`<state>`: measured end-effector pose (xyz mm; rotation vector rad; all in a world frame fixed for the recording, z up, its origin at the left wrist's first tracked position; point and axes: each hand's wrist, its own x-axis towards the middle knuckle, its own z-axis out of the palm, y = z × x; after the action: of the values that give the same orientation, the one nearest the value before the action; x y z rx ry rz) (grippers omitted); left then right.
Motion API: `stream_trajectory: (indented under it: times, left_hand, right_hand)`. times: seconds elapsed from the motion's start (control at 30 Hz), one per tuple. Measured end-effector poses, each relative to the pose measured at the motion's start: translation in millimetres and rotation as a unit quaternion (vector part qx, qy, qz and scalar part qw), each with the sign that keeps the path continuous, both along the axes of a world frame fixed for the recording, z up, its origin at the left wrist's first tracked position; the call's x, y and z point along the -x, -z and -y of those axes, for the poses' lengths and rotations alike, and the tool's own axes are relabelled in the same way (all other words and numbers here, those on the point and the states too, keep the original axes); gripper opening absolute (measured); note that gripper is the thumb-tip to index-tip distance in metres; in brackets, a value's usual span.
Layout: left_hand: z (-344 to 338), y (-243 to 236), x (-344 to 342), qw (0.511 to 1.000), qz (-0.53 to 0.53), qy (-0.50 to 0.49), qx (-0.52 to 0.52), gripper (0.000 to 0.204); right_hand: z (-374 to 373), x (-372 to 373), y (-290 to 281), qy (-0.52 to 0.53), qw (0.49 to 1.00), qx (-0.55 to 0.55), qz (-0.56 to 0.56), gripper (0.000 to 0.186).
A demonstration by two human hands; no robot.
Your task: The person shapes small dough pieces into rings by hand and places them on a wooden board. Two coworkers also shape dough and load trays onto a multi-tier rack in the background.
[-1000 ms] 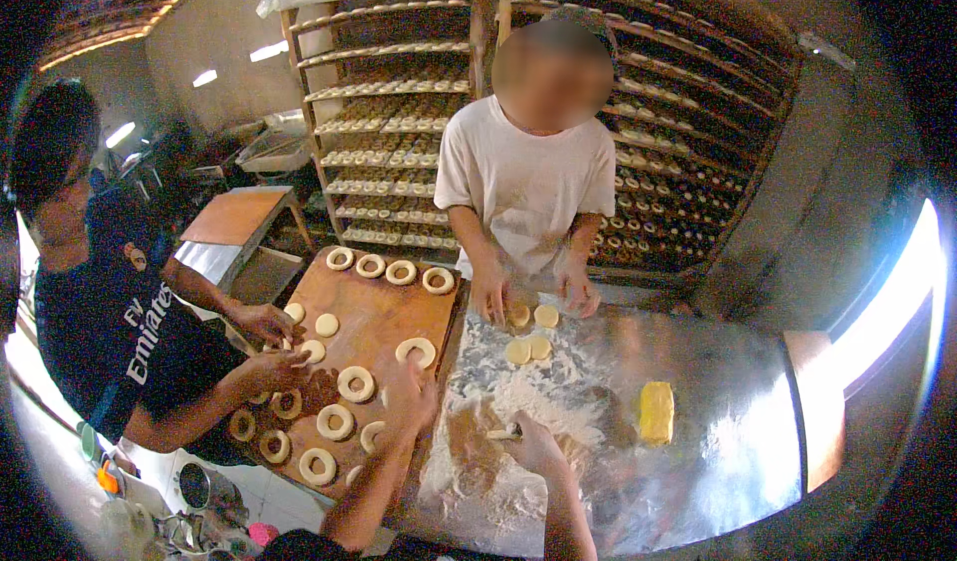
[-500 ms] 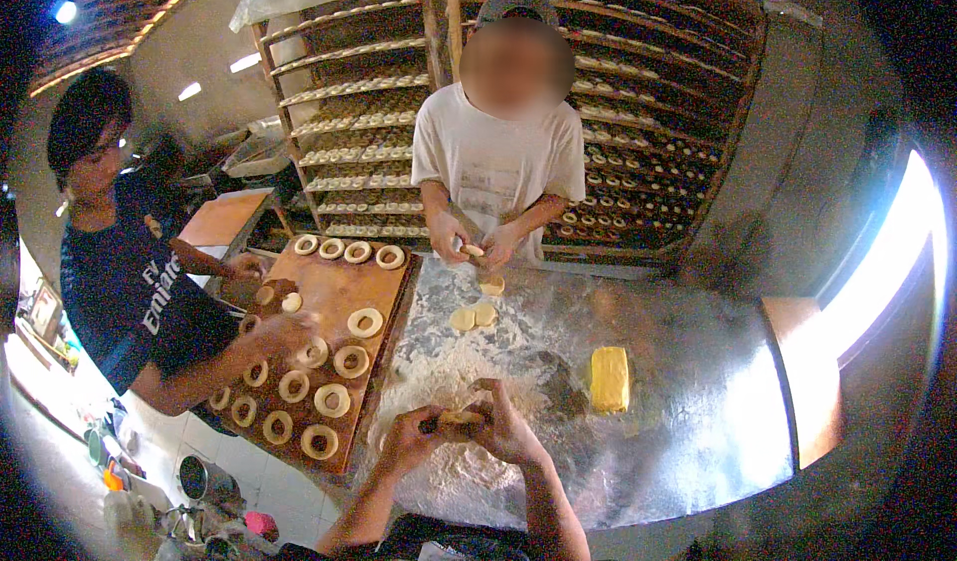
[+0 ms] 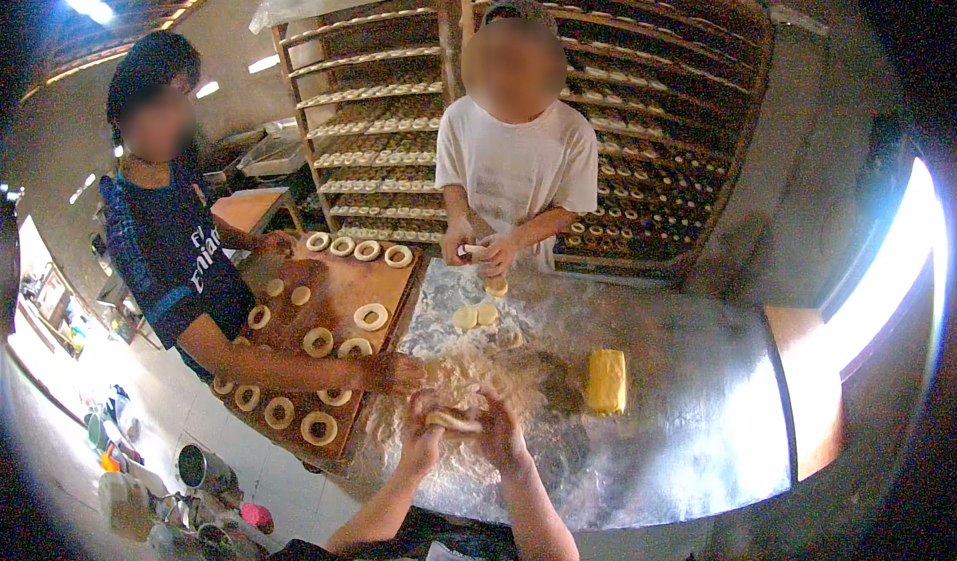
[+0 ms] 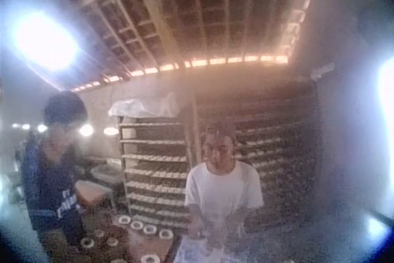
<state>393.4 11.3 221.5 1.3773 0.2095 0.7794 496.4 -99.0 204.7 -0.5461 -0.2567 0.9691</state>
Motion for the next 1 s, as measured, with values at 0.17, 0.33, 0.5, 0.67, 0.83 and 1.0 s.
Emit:
stream_trajectory:
  times: [0.17,0.33,0.5,0.67,0.83,1.0]
  left_hand:
    - [-6,3,8,0.986,-0.144,-0.067,-0.048,0.042]
    - [-22,9,19,0.844,-0.299,-0.119,-0.428,0.046]
    - [-57,8,21,0.905,-0.190,-0.126,-0.360,0.034]
    - [-89,1,21,0.933,-0.180,-0.089,-0.299,0.025]
    - [-145,2,22,0.890,-0.244,-0.070,-0.378,0.018]
    - [-200,-7,17,0.936,-0.173,-0.090,-0.292,0.023]
  right_hand:
    - [-16,17,-4,0.058,0.846,0.320,0.422,0.055]
    - [-29,26,1,0.080,0.905,0.139,0.393,0.060]
    - [-54,26,-1,0.073,0.997,0.033,-0.008,0.083]
    - [-91,23,2,0.014,0.974,-0.006,0.226,0.083]
    - [-148,23,6,0.050,0.903,0.162,0.396,0.096]
    - [-202,14,17,0.059,0.974,0.127,0.177,0.076]
